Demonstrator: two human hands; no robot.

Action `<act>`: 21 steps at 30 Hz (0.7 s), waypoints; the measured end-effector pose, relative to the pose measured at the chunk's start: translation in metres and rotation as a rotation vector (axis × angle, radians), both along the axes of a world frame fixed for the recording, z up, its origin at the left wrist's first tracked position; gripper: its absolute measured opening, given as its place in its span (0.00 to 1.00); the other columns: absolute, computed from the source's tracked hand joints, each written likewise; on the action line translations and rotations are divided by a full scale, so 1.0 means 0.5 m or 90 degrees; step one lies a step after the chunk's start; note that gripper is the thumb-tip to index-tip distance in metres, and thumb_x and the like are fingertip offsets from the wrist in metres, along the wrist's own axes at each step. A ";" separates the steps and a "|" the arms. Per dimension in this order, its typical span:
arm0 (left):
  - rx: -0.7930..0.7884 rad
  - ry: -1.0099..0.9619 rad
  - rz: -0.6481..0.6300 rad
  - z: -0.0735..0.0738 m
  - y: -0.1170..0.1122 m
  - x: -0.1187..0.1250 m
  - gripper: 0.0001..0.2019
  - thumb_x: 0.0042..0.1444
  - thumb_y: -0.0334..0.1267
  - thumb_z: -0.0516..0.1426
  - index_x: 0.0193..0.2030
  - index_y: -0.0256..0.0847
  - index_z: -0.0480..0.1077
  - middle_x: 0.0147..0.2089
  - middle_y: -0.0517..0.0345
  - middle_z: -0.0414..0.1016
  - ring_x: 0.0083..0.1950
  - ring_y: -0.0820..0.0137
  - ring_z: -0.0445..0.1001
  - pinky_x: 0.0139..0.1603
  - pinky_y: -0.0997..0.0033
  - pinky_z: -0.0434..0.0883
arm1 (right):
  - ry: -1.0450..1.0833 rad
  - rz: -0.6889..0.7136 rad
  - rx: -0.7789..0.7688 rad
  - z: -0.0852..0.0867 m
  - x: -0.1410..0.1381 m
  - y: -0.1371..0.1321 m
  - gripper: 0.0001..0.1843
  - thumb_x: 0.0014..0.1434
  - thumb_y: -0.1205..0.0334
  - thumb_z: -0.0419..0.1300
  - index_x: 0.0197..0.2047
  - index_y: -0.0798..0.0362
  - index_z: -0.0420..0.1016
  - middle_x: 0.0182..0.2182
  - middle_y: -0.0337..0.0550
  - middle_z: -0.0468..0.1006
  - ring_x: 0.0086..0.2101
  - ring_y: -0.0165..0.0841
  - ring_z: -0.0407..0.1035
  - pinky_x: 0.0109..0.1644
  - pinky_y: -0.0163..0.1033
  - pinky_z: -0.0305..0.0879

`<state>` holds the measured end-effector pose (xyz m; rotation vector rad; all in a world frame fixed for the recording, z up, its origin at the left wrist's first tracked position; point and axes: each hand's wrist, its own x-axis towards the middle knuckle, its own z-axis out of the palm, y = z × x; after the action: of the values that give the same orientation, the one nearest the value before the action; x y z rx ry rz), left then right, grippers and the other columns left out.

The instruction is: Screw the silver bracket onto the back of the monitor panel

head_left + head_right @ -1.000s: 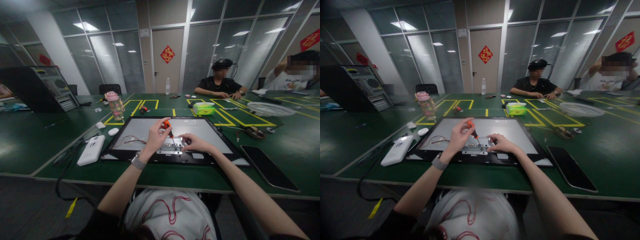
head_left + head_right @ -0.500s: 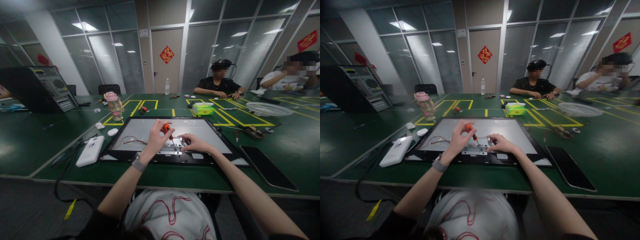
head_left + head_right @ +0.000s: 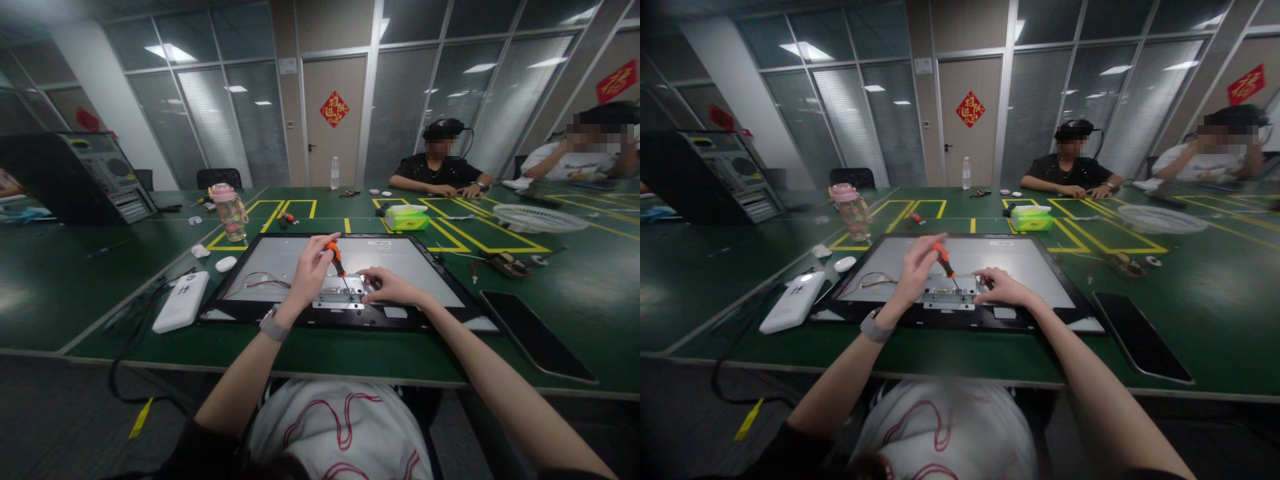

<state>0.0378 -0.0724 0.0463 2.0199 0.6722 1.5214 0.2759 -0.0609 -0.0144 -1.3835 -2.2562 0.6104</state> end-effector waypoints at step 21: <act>-0.136 -0.104 -0.146 -0.006 0.013 0.002 0.14 0.60 0.38 0.55 0.52 0.43 0.73 0.47 0.52 0.74 0.46 0.69 0.74 0.48 0.69 0.70 | 0.024 -0.002 -0.004 0.001 -0.001 -0.001 0.37 0.45 0.46 0.69 0.56 0.52 0.71 0.37 0.43 0.73 0.36 0.36 0.65 0.40 0.39 0.61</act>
<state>0.0386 -0.0658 0.0430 1.7287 0.4950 1.3974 0.2752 -0.0614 -0.0140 -1.3672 -2.2240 0.6383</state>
